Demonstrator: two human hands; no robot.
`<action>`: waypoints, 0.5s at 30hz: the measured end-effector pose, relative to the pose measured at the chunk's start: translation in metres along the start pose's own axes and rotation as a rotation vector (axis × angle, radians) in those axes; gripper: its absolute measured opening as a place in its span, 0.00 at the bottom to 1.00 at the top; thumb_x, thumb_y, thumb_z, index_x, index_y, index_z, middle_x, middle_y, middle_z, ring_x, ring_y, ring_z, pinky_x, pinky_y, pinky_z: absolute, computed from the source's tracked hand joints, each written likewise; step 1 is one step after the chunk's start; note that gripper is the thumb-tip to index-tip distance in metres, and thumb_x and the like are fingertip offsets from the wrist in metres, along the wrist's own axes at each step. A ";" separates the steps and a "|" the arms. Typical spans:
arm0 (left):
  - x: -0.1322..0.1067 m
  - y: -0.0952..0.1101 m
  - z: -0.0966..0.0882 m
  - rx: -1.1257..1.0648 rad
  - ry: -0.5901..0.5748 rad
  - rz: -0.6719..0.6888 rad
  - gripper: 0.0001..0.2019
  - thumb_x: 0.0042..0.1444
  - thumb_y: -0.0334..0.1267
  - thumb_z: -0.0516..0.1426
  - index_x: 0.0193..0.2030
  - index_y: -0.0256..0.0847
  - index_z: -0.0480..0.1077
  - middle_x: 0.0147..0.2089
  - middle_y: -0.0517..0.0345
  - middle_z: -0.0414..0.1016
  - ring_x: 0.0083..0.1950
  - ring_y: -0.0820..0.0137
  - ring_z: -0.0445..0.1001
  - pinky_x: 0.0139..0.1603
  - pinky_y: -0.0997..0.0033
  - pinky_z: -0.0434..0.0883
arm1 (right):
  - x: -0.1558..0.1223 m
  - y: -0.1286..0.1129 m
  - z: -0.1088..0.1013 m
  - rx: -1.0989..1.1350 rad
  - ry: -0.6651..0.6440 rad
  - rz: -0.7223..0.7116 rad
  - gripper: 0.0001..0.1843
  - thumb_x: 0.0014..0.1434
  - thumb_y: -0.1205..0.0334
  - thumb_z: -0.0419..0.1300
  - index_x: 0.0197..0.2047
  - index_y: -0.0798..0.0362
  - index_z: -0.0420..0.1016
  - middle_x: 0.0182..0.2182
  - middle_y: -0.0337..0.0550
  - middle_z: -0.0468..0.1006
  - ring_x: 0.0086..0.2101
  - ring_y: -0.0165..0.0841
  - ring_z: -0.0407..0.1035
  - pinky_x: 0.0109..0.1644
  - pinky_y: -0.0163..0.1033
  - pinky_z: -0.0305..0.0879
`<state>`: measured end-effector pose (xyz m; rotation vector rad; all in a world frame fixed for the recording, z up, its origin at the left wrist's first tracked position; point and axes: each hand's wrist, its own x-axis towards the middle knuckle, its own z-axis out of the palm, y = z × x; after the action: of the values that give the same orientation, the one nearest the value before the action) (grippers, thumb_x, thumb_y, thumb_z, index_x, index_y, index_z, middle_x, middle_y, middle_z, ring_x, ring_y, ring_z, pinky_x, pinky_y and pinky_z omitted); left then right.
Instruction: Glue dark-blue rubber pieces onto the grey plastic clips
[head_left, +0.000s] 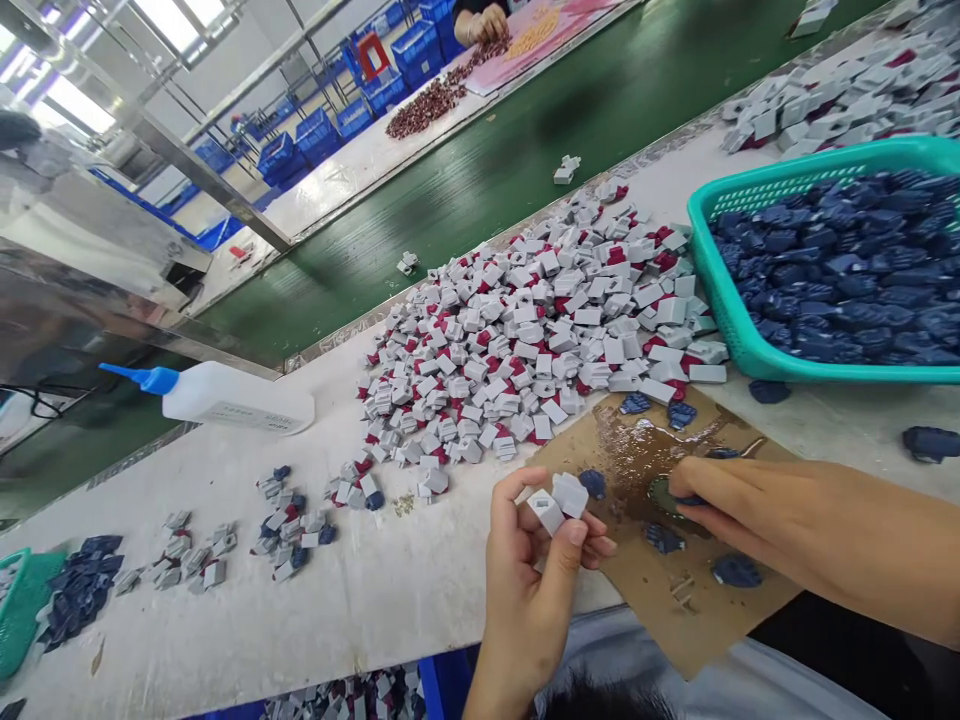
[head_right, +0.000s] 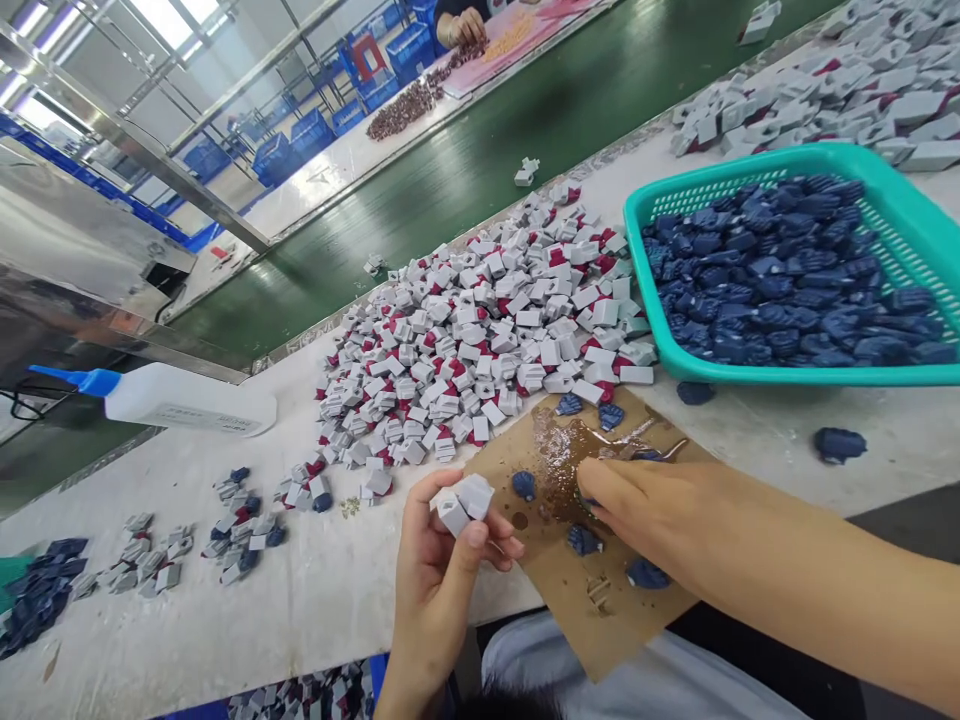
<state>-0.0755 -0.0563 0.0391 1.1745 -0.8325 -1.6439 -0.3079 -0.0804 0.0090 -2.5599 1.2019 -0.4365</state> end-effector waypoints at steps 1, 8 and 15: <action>0.000 0.001 0.000 -0.035 -0.013 0.006 0.12 0.59 0.41 0.63 0.47 0.47 0.66 0.34 0.63 0.78 0.32 0.76 0.79 0.32 0.82 0.75 | 0.001 0.000 0.001 -0.007 -0.023 -0.051 0.09 0.62 0.68 0.52 0.31 0.47 0.61 0.23 0.35 0.69 0.21 0.33 0.69 0.22 0.39 0.59; 0.005 0.004 -0.007 -0.467 -0.159 -0.121 0.13 0.57 0.48 0.64 0.39 0.43 0.69 0.40 0.56 0.79 0.32 0.74 0.75 0.17 0.84 0.73 | 0.004 0.004 0.005 -0.067 0.023 -0.161 0.09 0.63 0.67 0.52 0.33 0.47 0.56 0.22 0.31 0.66 0.19 0.31 0.67 0.22 0.39 0.56; 0.008 0.003 0.000 -0.469 0.060 -0.125 0.19 0.44 0.37 0.72 0.40 0.45 0.70 0.34 0.62 0.81 0.35 0.74 0.80 0.26 0.85 0.76 | 0.006 0.006 0.010 -0.103 -0.021 -0.139 0.05 0.64 0.67 0.52 0.36 0.48 0.60 0.25 0.33 0.70 0.24 0.33 0.71 0.24 0.40 0.58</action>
<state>-0.0758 -0.0651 0.0390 0.9489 -0.3100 -1.7722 -0.3043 -0.0875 -0.0017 -2.7398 1.0691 -0.3857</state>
